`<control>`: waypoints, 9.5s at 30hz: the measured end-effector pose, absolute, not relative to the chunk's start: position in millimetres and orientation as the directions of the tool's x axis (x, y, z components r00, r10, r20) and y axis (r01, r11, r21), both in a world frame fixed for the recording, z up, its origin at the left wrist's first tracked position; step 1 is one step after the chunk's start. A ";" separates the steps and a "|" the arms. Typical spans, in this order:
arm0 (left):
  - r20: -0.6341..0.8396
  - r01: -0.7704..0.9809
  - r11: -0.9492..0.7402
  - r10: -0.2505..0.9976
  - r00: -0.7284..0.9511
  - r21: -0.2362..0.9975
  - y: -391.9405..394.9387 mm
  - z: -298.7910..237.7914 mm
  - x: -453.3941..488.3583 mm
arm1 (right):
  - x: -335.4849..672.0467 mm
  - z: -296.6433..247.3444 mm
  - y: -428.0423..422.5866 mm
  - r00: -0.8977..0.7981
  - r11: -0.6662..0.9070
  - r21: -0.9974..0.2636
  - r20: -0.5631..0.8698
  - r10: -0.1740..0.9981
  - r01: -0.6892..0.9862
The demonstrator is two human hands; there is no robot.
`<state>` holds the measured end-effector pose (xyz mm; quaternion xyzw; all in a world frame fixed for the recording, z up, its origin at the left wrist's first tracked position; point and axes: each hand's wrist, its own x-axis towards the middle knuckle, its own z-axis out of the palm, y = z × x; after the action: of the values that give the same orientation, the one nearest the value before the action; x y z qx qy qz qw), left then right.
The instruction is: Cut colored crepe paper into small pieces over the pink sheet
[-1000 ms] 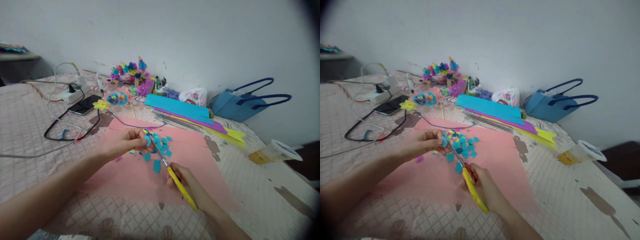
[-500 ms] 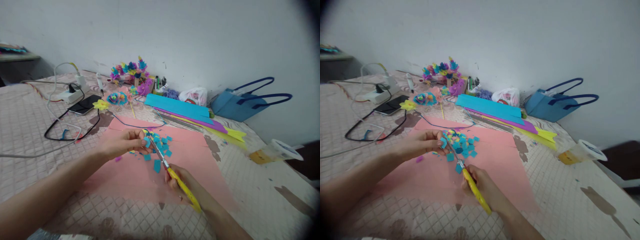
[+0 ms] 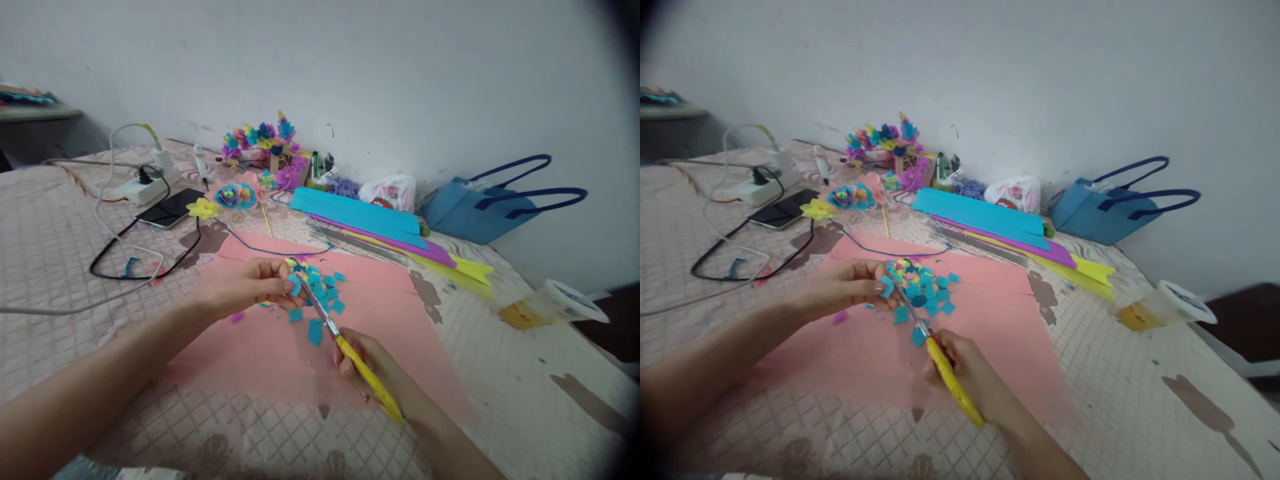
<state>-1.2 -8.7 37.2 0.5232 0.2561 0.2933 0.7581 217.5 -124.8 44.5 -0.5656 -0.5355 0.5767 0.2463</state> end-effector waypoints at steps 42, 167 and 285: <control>-0.019 -0.486 0.180 0.948 0.317 0.855 -43.3 26.0 33.8 | 202.3 28.4 -121.9 -0.132 -0.112 -0.911 -0.178 0.975 0.398; -0.008 -0.419 0.123 0.964 0.265 0.900 -41.8 27.2 26.9 | 201.6 16.1 -121.0 -0.103 -0.126 -0.959 -0.157 0.982 0.255; -0.076 -0.546 0.245 0.947 0.313 0.801 -43.4 33.6 31.7 | 200.1 17.1 -122.7 -0.106 -0.121 -0.949 -0.158 0.982 0.290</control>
<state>31.7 -43.4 33.6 0.3444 0.2906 0.5089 0.7334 200.1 -122.7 17.1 -0.5674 -0.5606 0.4885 0.3538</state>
